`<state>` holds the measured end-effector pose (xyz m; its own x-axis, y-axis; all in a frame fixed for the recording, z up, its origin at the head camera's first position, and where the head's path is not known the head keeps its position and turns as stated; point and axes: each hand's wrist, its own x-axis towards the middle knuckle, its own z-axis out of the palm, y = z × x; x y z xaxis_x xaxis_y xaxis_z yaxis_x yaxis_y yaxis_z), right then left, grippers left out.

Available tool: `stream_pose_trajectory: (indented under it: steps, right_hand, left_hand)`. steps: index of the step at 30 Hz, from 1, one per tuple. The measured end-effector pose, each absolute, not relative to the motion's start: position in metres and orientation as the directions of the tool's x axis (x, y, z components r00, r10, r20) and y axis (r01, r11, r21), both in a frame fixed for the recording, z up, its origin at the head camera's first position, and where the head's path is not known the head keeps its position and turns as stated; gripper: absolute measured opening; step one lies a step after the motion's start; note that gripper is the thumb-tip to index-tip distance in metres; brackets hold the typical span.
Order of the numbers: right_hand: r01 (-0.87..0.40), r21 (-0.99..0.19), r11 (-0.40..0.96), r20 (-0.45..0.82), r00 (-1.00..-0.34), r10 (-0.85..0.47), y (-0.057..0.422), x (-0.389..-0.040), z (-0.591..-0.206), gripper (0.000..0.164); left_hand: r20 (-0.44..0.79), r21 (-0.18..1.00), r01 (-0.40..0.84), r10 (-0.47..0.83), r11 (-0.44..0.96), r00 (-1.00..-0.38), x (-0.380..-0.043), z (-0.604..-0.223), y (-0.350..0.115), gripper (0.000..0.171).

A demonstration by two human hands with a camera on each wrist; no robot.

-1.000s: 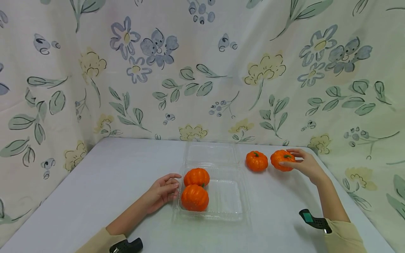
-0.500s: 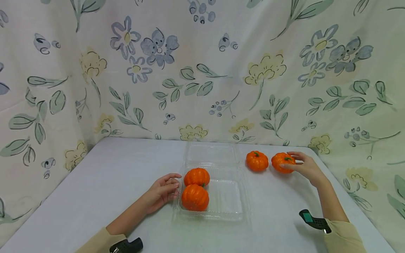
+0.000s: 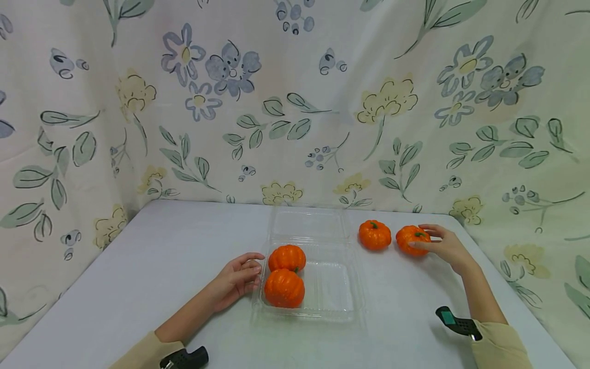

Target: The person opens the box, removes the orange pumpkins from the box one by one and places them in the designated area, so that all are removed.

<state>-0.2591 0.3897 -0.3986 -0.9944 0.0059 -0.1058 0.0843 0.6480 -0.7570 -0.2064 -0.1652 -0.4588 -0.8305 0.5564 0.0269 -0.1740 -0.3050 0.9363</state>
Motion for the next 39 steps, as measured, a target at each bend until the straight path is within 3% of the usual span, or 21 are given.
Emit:
stream_pose_trajectory:
  steps: [39]
  right_hand:
    - [0.042,-0.756,0.653,-0.088,-0.995,-0.038,0.3863,-0.2587,-0.3959,0.087]
  left_hand:
    - [0.035,0.931,-0.18,0.567,-0.318,-0.823,-0.2061,-0.4575,-0.1655,0.025]
